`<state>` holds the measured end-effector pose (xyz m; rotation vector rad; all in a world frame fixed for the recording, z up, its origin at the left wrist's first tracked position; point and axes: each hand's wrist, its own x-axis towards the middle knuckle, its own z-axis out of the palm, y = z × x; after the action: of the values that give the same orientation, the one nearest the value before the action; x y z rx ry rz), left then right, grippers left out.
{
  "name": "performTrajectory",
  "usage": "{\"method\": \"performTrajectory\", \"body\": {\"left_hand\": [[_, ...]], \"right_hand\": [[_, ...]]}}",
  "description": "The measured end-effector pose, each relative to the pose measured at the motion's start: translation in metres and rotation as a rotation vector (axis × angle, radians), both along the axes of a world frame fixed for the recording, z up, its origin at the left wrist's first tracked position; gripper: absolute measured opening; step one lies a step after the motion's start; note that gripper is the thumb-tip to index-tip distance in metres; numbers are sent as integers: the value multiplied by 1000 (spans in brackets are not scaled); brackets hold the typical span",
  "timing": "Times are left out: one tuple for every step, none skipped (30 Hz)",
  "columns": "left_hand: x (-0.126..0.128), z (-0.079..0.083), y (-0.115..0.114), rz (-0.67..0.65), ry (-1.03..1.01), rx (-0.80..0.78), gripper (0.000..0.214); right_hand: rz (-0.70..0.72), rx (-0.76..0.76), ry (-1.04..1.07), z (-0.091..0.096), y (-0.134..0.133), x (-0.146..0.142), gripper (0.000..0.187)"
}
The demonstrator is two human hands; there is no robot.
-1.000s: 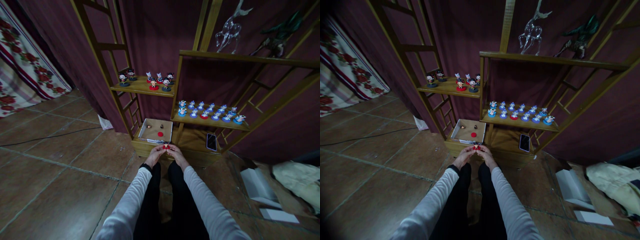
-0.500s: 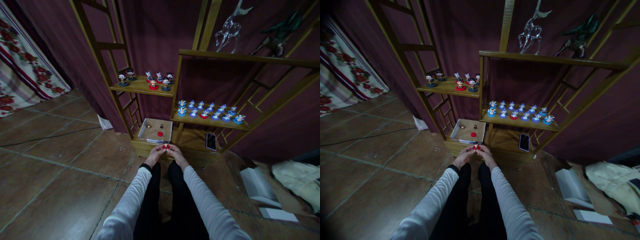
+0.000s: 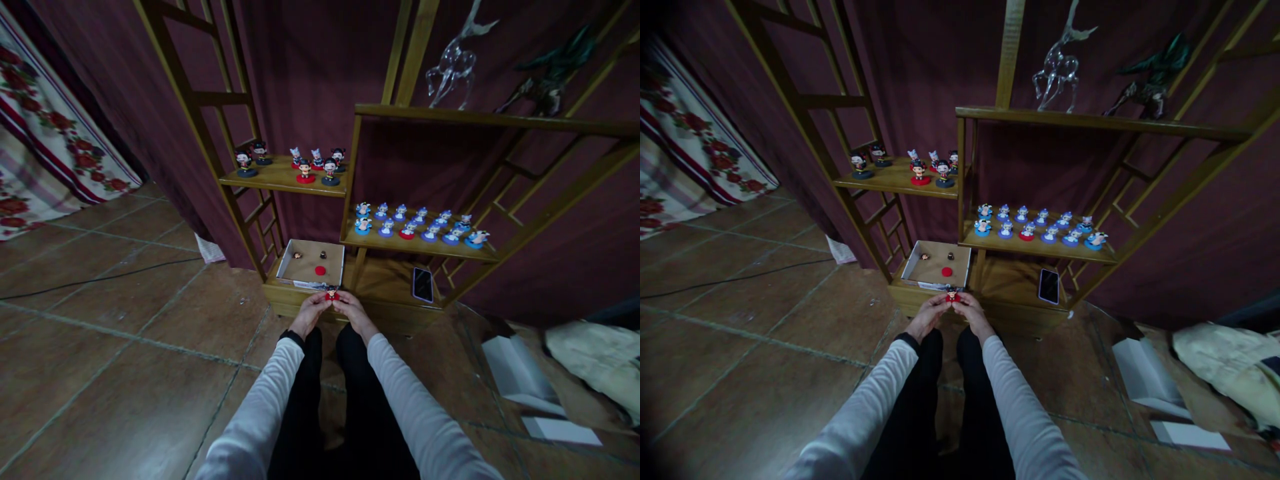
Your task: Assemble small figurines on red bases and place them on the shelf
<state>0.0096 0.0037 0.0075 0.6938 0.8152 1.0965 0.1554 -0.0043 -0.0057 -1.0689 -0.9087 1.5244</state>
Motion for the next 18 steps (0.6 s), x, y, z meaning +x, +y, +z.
{"method": "performTrajectory", "body": {"left_hand": [[0, -1, 0, 0, -3, 0, 46], [0, -1, 1, -1, -7, -2, 46], [0, -2, 1, 0, -9, -3, 47], [0, -2, 2, 0, -11, -4, 48], [0, -3, 2, 1, -11, -5, 48], [0, -3, 2, 3, -12, -6, 48], [0, -3, 2, 4, -11, -6, 48], [0, -3, 2, 4, -11, -5, 48], [0, -3, 2, 3, -10, -3, 48], [0, -2, 2, 1, -9, 2, 48], [0, -2, 1, 0, -6, 8, 48], [0, -2, 1, 0, -2, 15, 48], [-1, -1, 1, 2, 3, 22, 48], [-1, -1, 0, 7, 7, 29, 47], [-1, 0, 0, 12, 12, 35, 46], [-1, 0, -1, 18, 16, 40, 46], [0, 0, -1, 27, 20, 42, 45], [0, 1, -2, 35, 20, 41, 45]], "right_hand": [[-2, -7, 9, -1, 1, 0, 48], [-6, -14, 17, -1, 1, -1, 48], [-10, -19, 24, -1, 1, -1, 48], [-16, -22, 30, -1, 2, -2, 48], [-20, -22, 35, -1, 2, -2, 48], [-23, -22, 37, 0, 1, -3, 47], [-23, -23, 37, 1, 1, -3, 47], [-23, -23, 35, 2, 1, -4, 47], [-23, -25, 31, 3, 0, -4, 47], [-23, -28, 27, 4, 0, -4, 48], [-24, -30, 22, 5, -1, -4, 48], [-24, -32, 18, 5, -1, -5, 48], [-24, -33, 15, 5, -1, -5, 48], [-23, -32, 11, 5, -1, -5, 47], [-20, -30, 7, 4, -2, -5, 46], [-19, -27, 3, 4, -2, -5, 45], [-20, -25, -1, 3, -2, -6, 45], [-22, -24, -5, 2, -2, -6, 44]]}}
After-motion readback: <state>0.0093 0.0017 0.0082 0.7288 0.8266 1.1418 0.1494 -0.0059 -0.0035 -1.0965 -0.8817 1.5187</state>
